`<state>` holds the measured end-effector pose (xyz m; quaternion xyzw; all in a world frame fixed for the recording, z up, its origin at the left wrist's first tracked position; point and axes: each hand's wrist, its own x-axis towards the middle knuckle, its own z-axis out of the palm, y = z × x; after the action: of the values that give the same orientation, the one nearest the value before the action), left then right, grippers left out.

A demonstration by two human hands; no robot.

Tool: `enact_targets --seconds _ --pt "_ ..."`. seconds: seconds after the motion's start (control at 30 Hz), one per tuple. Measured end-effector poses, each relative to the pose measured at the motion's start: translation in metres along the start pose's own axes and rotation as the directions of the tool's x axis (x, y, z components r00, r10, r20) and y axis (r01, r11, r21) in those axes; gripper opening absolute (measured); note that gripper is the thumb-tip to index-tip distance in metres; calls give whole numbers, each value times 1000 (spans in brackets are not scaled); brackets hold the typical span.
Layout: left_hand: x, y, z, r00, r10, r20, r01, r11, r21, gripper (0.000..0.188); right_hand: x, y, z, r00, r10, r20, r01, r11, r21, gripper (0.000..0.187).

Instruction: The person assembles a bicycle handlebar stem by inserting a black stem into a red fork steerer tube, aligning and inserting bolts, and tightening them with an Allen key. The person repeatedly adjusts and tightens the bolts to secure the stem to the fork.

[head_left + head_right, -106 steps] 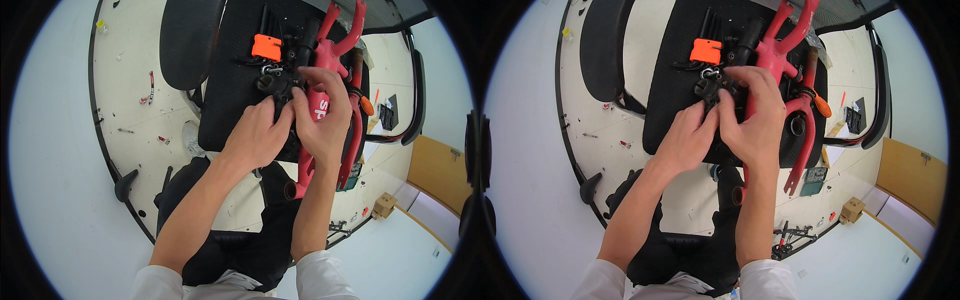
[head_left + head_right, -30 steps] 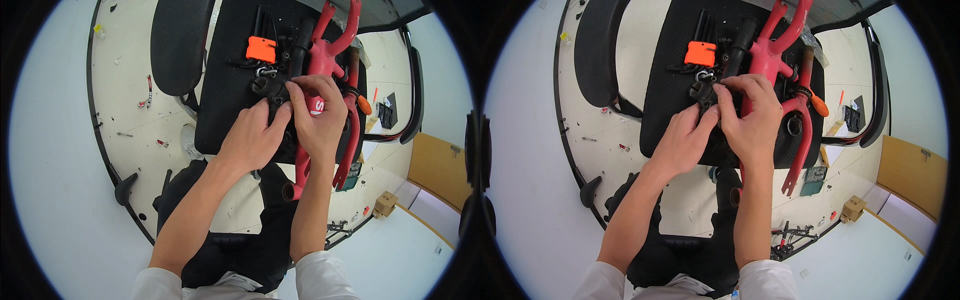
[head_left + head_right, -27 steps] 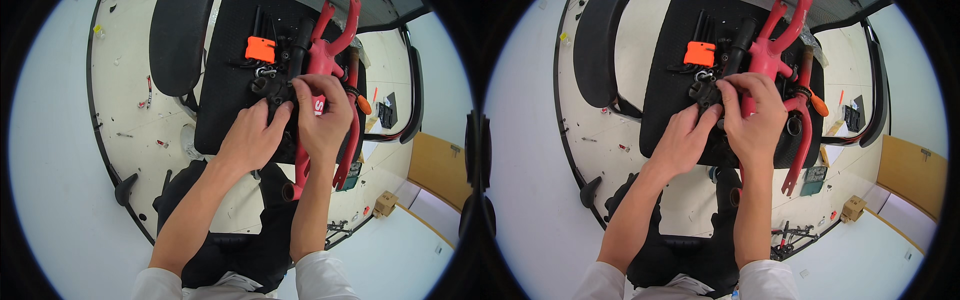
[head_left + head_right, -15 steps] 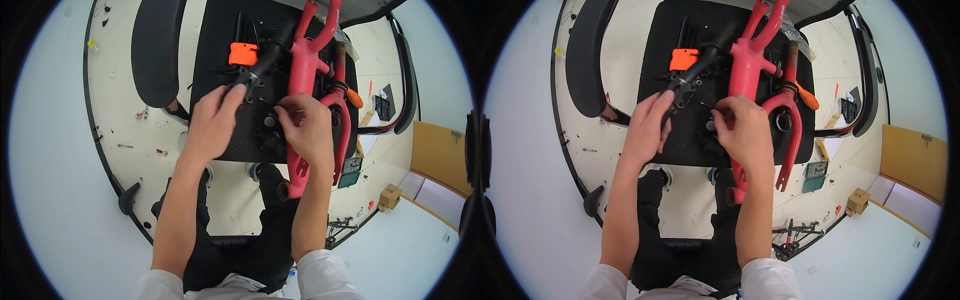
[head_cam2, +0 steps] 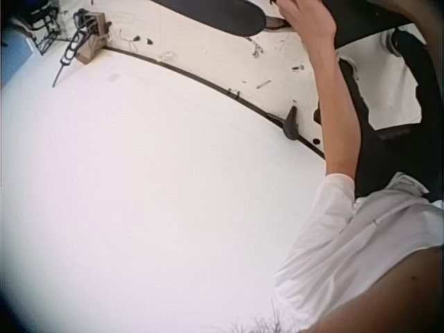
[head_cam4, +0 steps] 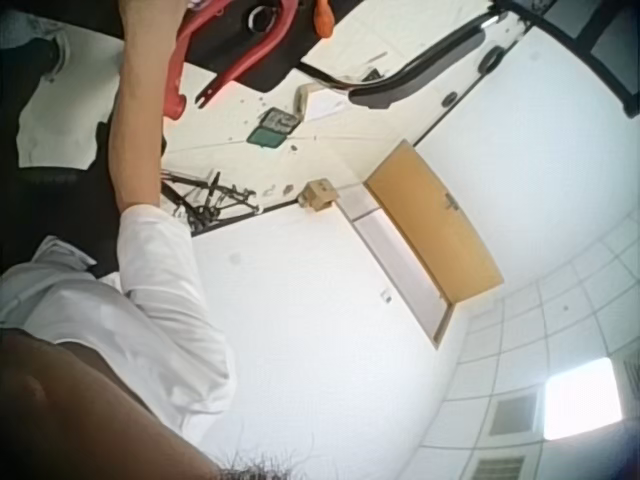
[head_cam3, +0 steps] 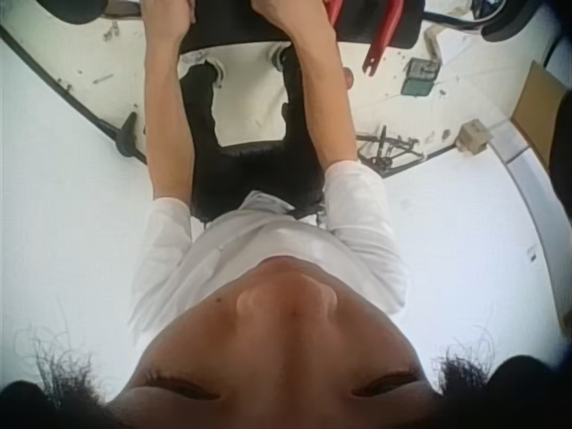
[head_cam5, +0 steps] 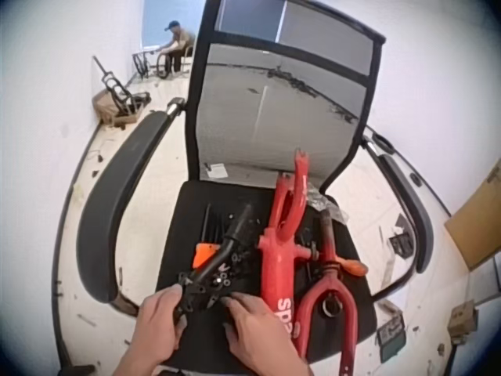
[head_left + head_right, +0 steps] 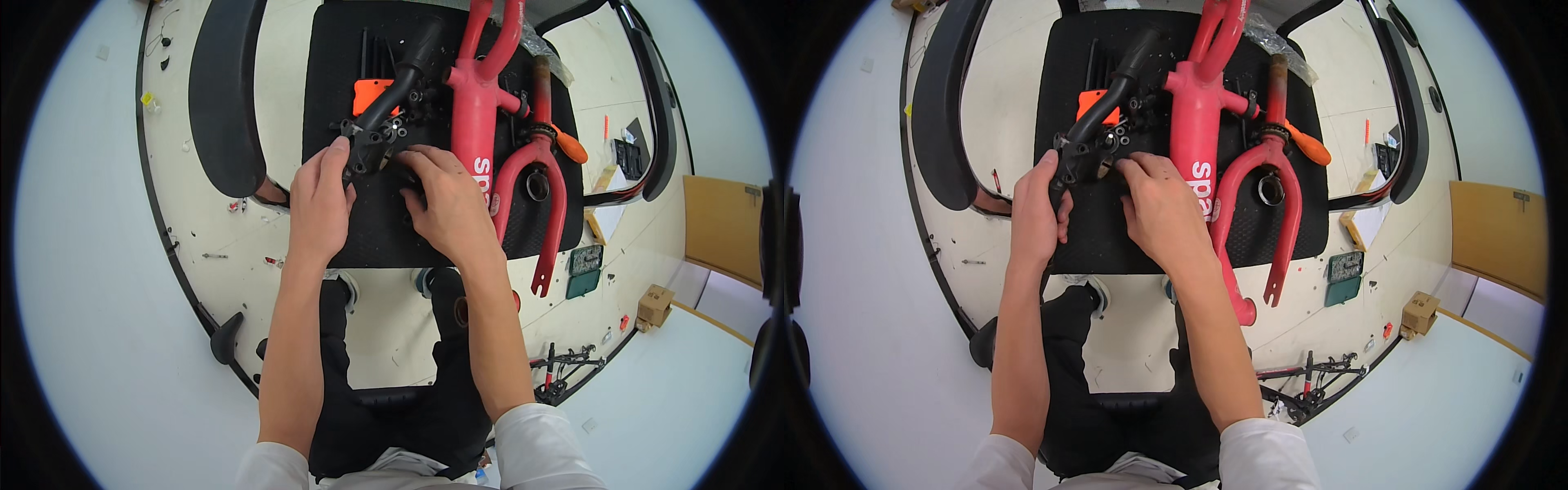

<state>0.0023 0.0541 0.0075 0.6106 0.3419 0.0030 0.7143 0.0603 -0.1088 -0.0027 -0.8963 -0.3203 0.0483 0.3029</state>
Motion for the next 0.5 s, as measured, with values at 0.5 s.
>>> enact_targets --seconds 0.5 --pt "0 -4 -7 999 23 38 -25 998 58 49 -10 -10 17 992 103 -69 -111 986 -126 28"
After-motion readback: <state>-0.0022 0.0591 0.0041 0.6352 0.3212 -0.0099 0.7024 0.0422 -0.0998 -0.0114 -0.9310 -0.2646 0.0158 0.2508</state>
